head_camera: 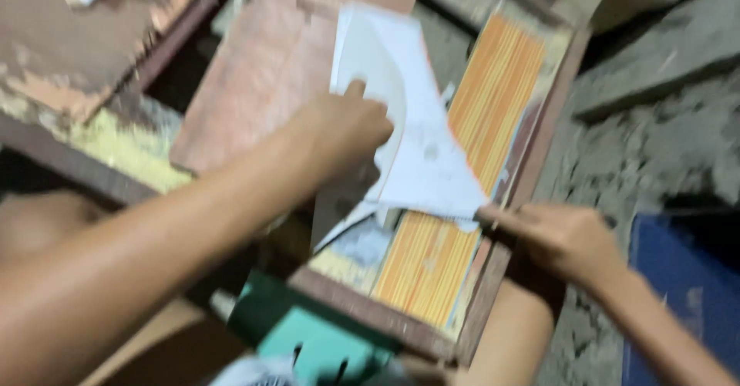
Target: Sawing a curved shape out of a white board using a hand saw
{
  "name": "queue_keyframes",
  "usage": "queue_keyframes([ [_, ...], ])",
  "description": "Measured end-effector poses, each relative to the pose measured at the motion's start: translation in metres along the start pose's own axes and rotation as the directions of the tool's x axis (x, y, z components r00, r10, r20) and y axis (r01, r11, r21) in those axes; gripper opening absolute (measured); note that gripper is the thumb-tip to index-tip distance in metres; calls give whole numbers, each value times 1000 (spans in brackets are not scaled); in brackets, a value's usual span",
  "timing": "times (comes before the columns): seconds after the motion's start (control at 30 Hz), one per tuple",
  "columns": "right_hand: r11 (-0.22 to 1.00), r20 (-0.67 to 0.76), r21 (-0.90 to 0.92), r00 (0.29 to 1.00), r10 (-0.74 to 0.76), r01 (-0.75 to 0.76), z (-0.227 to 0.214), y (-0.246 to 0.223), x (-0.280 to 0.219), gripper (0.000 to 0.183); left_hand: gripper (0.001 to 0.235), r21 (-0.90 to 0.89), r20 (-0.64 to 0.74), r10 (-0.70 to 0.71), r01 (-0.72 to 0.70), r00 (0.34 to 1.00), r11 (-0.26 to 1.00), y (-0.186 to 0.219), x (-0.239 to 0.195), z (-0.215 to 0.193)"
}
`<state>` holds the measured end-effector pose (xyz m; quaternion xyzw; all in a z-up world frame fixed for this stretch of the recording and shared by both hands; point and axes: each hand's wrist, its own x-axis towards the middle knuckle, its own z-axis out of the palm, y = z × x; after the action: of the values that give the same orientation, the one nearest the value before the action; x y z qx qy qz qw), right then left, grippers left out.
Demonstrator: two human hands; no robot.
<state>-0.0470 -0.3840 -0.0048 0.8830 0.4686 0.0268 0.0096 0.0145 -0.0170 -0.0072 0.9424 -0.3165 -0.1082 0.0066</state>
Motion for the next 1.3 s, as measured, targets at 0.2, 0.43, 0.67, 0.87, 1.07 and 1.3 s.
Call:
queue_keyframes([
  [0.2,997,-37,50,998,57,-55,10,8,2,53,8,-17,-230,7,-11,973,1000,6,-14,-7],
  [0.43,997,55,-60,997,46,-43,10,14,-3,68,28,28,-49,13,-12,999,1000,-8,13,26],
  [0.67,997,22,-75,1000,16,-14,6,14,0,64,29,54,-84,25,-20,996,998,-7,16,27],
  [0.87,997,39,-81,999,21,-18,1,29,-14,59,22,30,-67,14,-12,998,999,-5,17,16],
  [1.07,995,26,-98,1000,-2,5,-4,20,-10,67,16,49,-15,26,-25,1000,998,-4,19,20],
  [1.3,827,-40,239,846,531,-508,-9,0,-44,43,29,64,-103,31,-25,994,998,-9,12,24],
])
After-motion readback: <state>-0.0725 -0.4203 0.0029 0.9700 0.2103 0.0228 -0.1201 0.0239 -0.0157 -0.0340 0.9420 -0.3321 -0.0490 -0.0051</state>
